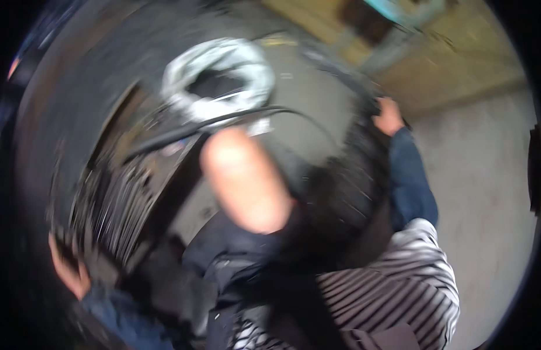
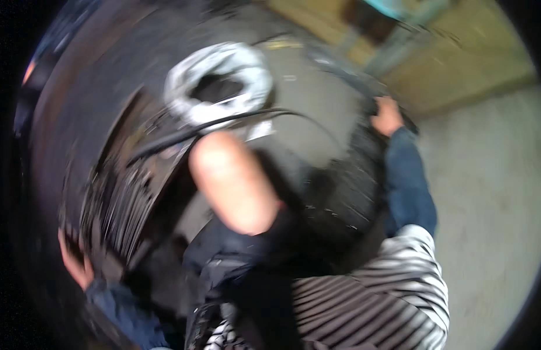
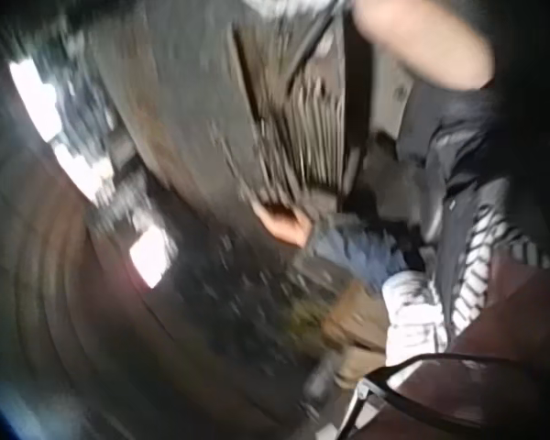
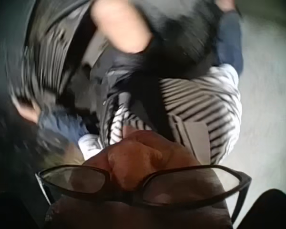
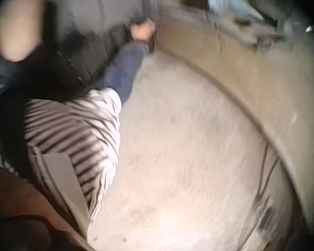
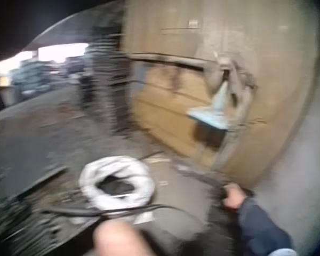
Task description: The recorder is welding metal rods into a frame to create a metal grate structure.
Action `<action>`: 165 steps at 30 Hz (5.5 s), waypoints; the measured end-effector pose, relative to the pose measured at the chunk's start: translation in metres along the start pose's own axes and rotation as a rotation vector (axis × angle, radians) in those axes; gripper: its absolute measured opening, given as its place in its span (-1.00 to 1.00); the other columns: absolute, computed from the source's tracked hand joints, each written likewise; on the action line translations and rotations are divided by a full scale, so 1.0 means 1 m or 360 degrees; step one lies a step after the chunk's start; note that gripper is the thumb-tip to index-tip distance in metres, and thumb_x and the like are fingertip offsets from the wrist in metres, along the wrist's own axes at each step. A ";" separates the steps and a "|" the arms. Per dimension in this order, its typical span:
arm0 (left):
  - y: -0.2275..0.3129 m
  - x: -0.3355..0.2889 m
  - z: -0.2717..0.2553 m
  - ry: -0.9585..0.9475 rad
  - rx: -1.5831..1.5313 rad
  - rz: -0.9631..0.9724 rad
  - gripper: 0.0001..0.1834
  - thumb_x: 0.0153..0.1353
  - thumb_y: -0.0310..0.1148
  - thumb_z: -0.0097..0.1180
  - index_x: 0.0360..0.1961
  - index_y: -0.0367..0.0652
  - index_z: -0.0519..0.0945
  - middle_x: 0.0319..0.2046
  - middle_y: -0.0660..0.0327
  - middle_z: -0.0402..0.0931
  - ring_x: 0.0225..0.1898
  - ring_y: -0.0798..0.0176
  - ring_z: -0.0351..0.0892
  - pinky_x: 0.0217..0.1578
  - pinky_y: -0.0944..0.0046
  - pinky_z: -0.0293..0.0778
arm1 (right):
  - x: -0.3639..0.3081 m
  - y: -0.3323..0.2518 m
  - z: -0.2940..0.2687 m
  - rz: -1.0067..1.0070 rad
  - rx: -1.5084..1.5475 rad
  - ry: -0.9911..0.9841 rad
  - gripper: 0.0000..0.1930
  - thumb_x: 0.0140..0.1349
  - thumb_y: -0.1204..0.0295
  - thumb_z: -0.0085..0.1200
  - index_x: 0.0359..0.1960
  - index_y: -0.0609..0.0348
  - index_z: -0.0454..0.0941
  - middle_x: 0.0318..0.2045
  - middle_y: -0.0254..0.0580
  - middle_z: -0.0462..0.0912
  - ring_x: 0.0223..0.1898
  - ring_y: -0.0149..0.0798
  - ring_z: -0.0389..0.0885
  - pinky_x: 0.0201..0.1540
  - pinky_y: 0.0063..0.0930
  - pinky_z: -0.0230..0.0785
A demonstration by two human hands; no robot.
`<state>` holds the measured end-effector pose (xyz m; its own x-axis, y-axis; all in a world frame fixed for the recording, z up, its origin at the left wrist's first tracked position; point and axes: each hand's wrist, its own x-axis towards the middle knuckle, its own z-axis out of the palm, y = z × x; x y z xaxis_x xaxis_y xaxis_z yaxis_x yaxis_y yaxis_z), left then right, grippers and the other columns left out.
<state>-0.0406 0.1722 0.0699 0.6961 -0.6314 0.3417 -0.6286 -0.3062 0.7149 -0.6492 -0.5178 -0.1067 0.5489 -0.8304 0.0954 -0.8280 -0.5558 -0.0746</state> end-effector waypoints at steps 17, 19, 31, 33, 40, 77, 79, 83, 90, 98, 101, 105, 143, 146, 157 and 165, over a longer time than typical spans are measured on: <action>-0.159 0.004 -0.035 0.1305 -0.0112 -0.1208 -0.44 0.18 -0.19 0.33 -0.01 -0.54 0.62 -0.07 -0.09 0.69 -0.05 0.18 0.61 -0.01 0.16 0.48 | -0.034 -0.712 -0.039 -0.2478 0.0264 -0.0577 -0.51 -0.14 0.63 0.19 -0.03 0.27 0.63 -0.11 0.00 0.59 0.01 0.10 0.53 0.07 -0.11 0.46; -0.140 0.011 -0.022 0.1187 -0.0279 -0.1257 -0.43 0.18 -0.16 0.32 -0.08 -0.59 0.62 -0.18 -0.12 0.69 -0.11 0.16 0.62 -0.07 0.12 0.48 | -0.030 -0.716 -0.022 -0.2445 0.0208 -0.0743 -0.52 -0.11 0.62 0.19 -0.03 0.21 0.63 -0.06 0.04 0.55 0.08 0.12 0.47 0.10 -0.06 0.47; -0.128 0.019 -0.017 0.0897 -0.0333 -0.1244 -0.39 0.27 -0.31 0.26 0.17 -0.66 0.45 0.04 -0.17 0.61 0.03 0.08 0.62 0.03 0.20 0.51 | -0.023 -0.722 -0.019 -0.2473 0.0293 -0.0698 -0.47 -0.14 0.63 0.16 0.02 0.27 0.64 -0.14 0.01 0.60 0.01 0.10 0.52 0.13 -0.14 0.44; -0.125 0.022 -0.018 0.0878 -0.0337 -0.1265 -0.40 0.27 -0.31 0.26 0.14 -0.66 0.47 0.02 -0.17 0.62 0.01 0.10 0.63 0.02 0.19 0.51 | -0.019 -0.721 -0.019 -0.2491 0.0312 -0.0682 -0.49 -0.15 0.63 0.16 -0.02 0.27 0.66 -0.16 0.00 0.60 0.00 0.10 0.52 0.11 -0.14 0.45; -0.107 0.013 -0.017 0.0870 -0.0075 -0.1297 -0.49 0.26 -0.23 0.23 -0.08 -0.64 0.58 -0.18 -0.22 0.67 -0.11 0.12 0.61 -0.07 0.08 0.48 | -0.025 -0.719 -0.059 -0.2593 0.0607 -0.0548 -0.72 -0.12 0.64 0.17 -0.27 0.27 0.58 -0.29 0.07 0.63 -0.13 0.17 0.58 -0.04 -0.10 0.49; -0.124 0.017 -0.011 0.0760 0.0347 -0.1154 -0.63 0.30 -0.32 0.11 -0.07 -0.47 0.64 -0.27 -0.22 0.68 -0.16 -0.08 0.71 -0.09 0.08 0.49 | 0.133 -0.837 -0.050 -0.1945 0.0531 -0.0246 -0.72 0.13 0.42 0.11 -0.15 0.16 0.74 -0.26 0.26 0.68 -0.16 0.22 0.69 -0.01 -0.06 0.57; -0.125 0.017 -0.009 0.0772 0.0305 -0.1158 -0.63 0.31 -0.32 0.11 -0.07 -0.48 0.64 -0.25 -0.21 0.69 -0.16 -0.05 0.71 -0.08 0.09 0.49 | 0.126 -0.837 -0.042 -0.1931 0.0614 -0.0230 -0.72 0.13 0.40 0.14 -0.13 0.15 0.75 -0.26 0.25 0.69 -0.15 0.21 0.70 0.01 -0.09 0.57; -0.121 0.021 -0.008 0.0760 0.0230 -0.1159 -0.61 0.32 -0.31 0.10 -0.03 -0.50 0.62 -0.20 -0.21 0.69 -0.13 -0.02 0.71 -0.04 0.11 0.49 | 0.137 -0.838 -0.022 -0.1722 0.0819 -0.0192 -0.73 0.20 0.34 0.21 -0.10 0.14 0.73 -0.24 0.17 0.72 -0.14 0.12 0.73 0.02 -0.16 0.57; -0.128 0.016 -0.013 0.0692 0.0450 -0.1221 -0.59 0.29 -0.26 0.09 -0.04 -0.44 0.63 -0.11 -0.32 0.62 0.02 -0.26 0.64 0.03 0.01 0.47 | 0.098 -0.809 -0.058 -0.2119 0.0962 0.0095 -0.69 0.25 0.35 0.25 -0.06 0.30 0.68 -0.27 0.17 0.74 -0.19 0.11 0.75 -0.10 -0.22 0.62; -0.112 0.023 -0.009 0.0752 0.0296 -0.1148 -0.61 0.23 -0.27 0.06 -0.26 -0.49 0.67 -0.25 -0.32 0.63 -0.05 -0.34 0.63 0.05 -0.08 0.51 | -0.029 -0.751 -0.020 -0.2542 0.0326 -0.0836 -0.74 0.21 0.36 0.24 -0.11 0.22 0.67 -0.15 0.10 0.63 -0.09 0.15 0.62 -0.05 -0.09 0.52; -0.127 0.018 -0.006 0.0818 0.0408 -0.1089 -0.61 0.21 -0.27 0.07 -0.29 -0.51 0.67 -0.23 -0.33 0.62 -0.05 -0.34 0.63 0.05 -0.10 0.50 | -0.026 -0.747 -0.018 -0.2648 0.0317 -0.0964 -0.71 0.04 0.55 0.15 -0.14 0.26 0.64 -0.21 0.05 0.61 -0.08 0.15 0.60 -0.05 -0.07 0.52; -0.131 0.020 -0.005 0.0823 0.0363 -0.1092 -0.62 0.19 -0.28 0.09 -0.29 -0.51 0.68 -0.22 -0.37 0.60 -0.05 -0.37 0.62 0.05 -0.12 0.50 | -0.034 -0.738 -0.023 -0.2670 0.0331 -0.0681 -0.65 -0.08 0.60 0.16 -0.16 0.33 0.61 -0.21 0.05 0.60 -0.07 0.13 0.57 0.00 -0.11 0.50; -0.114 0.017 -0.009 0.0808 0.0381 -0.1118 -0.66 0.24 -0.31 0.09 -0.27 -0.48 0.66 -0.24 -0.38 0.60 -0.07 -0.40 0.61 0.00 -0.16 0.51 | 0.087 -0.886 -0.046 -0.2159 0.0417 -0.0223 -0.76 0.11 0.37 0.16 -0.24 0.23 0.68 -0.30 0.24 0.70 -0.17 0.28 0.68 -0.06 0.04 0.57; -0.112 0.019 -0.010 0.0812 0.0343 -0.1093 -0.66 0.23 -0.30 0.09 -0.27 -0.46 0.67 -0.23 -0.35 0.61 -0.08 -0.39 0.61 0.00 -0.16 0.51 | 0.086 -0.880 -0.047 -0.2125 0.0328 -0.0259 -0.76 0.13 0.34 0.19 -0.25 0.23 0.68 -0.31 0.25 0.69 -0.16 0.27 0.68 -0.06 0.02 0.57; -0.123 0.017 -0.011 0.0699 0.0510 -0.1104 -0.59 0.28 -0.23 0.12 -0.10 -0.46 0.65 -0.17 -0.37 0.60 -0.02 -0.36 0.61 0.01 -0.07 0.49 | 0.068 -0.888 -0.062 -0.2146 0.0075 -0.0241 -0.63 0.22 0.14 0.27 -0.20 0.24 0.68 -0.23 0.22 0.71 -0.14 0.21 0.70 -0.05 -0.03 0.59; -0.118 0.023 -0.011 0.0708 0.0427 -0.1148 -0.60 0.25 -0.24 0.12 -0.17 -0.45 0.66 -0.19 -0.37 0.60 -0.02 -0.37 0.60 0.04 -0.11 0.48 | -0.014 -0.741 -0.054 -0.2630 0.0197 -0.0628 -0.79 0.24 0.30 0.25 -0.33 0.21 0.65 -0.46 0.09 0.63 -0.37 0.16 0.65 -0.32 -0.06 0.51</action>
<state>0.0533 0.2017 -0.0002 0.9893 0.0978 0.1086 -0.0062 -0.7145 0.6996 -0.0500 -0.0924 0.0003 0.7597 0.6443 -0.0876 0.6141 -0.7553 -0.2289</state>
